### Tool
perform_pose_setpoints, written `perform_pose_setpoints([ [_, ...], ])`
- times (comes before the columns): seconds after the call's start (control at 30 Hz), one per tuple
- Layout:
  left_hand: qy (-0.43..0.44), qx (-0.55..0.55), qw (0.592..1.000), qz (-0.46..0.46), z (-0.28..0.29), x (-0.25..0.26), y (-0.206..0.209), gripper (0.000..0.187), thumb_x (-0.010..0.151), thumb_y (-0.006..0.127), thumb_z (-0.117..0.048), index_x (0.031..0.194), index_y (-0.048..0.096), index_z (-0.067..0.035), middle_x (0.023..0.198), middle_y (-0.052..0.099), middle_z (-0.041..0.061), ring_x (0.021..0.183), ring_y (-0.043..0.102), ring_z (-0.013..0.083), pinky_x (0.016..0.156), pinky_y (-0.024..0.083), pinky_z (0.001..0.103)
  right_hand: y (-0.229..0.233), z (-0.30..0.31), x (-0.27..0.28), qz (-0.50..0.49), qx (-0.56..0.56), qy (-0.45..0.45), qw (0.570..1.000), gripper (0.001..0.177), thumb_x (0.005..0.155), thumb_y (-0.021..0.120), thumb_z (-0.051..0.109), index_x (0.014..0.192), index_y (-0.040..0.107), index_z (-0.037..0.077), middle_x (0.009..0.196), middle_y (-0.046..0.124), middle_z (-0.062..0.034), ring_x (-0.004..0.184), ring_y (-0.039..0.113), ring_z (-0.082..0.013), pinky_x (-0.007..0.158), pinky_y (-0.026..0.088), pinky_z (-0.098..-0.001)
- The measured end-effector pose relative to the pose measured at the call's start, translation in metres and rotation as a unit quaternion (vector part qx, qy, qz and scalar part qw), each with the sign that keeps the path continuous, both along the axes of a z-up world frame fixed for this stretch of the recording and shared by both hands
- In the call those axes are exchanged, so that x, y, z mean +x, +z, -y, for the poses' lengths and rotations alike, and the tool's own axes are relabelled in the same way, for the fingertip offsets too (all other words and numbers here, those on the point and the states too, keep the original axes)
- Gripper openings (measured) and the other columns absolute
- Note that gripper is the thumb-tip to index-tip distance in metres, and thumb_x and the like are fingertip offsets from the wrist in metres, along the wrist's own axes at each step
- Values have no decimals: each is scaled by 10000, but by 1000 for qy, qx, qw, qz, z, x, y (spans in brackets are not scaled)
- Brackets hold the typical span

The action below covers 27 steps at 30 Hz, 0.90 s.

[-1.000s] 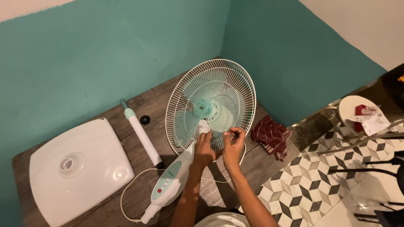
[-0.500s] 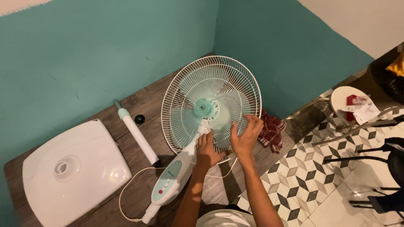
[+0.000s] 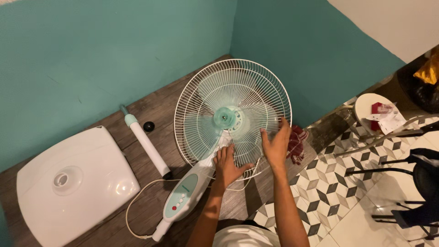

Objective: The person disassembles a standing electric fan by removing the head from the stand, detaching the stand pole, and then removing the front grille, fan blades, and rear grille. The components are placed on the table.

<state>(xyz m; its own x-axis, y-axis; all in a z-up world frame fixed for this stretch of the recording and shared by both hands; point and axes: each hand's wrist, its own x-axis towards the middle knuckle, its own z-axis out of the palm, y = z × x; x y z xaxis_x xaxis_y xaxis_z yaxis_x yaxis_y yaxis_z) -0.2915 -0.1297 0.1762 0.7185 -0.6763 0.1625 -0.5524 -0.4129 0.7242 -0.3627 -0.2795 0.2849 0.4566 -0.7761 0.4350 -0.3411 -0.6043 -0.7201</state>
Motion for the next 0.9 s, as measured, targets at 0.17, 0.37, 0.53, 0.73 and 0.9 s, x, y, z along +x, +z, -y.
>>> perform_pose_setpoints([
  [0.17,-29,41,991,-124,0,12,4,1150,525,889,-668,1449,478,-122,1220,572,64,1219,496,266,1051,338,540,-17,20,0,-6,170,6,985,652,891,743,220,1416,434,-11,1268,632,-196,1105,649,-280,964,516,-400],
  [0.37,1,-126,956,-264,3,27,-34,1005,688,817,-626,1468,480,-91,1134,621,42,1062,610,215,960,502,451,-44,38,-3,64,187,52,979,492,965,693,165,1340,435,-20,1297,577,-212,1190,583,-286,1033,471,-396],
  [0.53,135,-140,933,-303,38,26,-64,839,833,679,-635,1426,554,-56,1041,652,93,957,637,265,936,502,470,-40,29,-3,41,152,27,987,528,952,711,162,1350,417,-20,1287,582,-212,1184,585,-295,1038,446,-411],
  [0.73,219,-28,956,-193,60,20,-63,808,912,552,-719,1380,521,-61,1300,583,192,1290,495,410,1080,227,685,-25,17,-6,24,185,-3,982,667,897,744,223,1408,384,-12,1240,600,-217,1133,602,-315,995,475,-428],
  [0.9,162,-36,982,-89,53,3,-46,942,947,593,-654,1639,268,-103,1522,231,377,1447,143,587,1058,49,777,-18,5,-10,-1,-30,11,999,780,901,786,210,1468,334,-77,1372,419,-327,1306,456,-415,1099,401,-516],
])
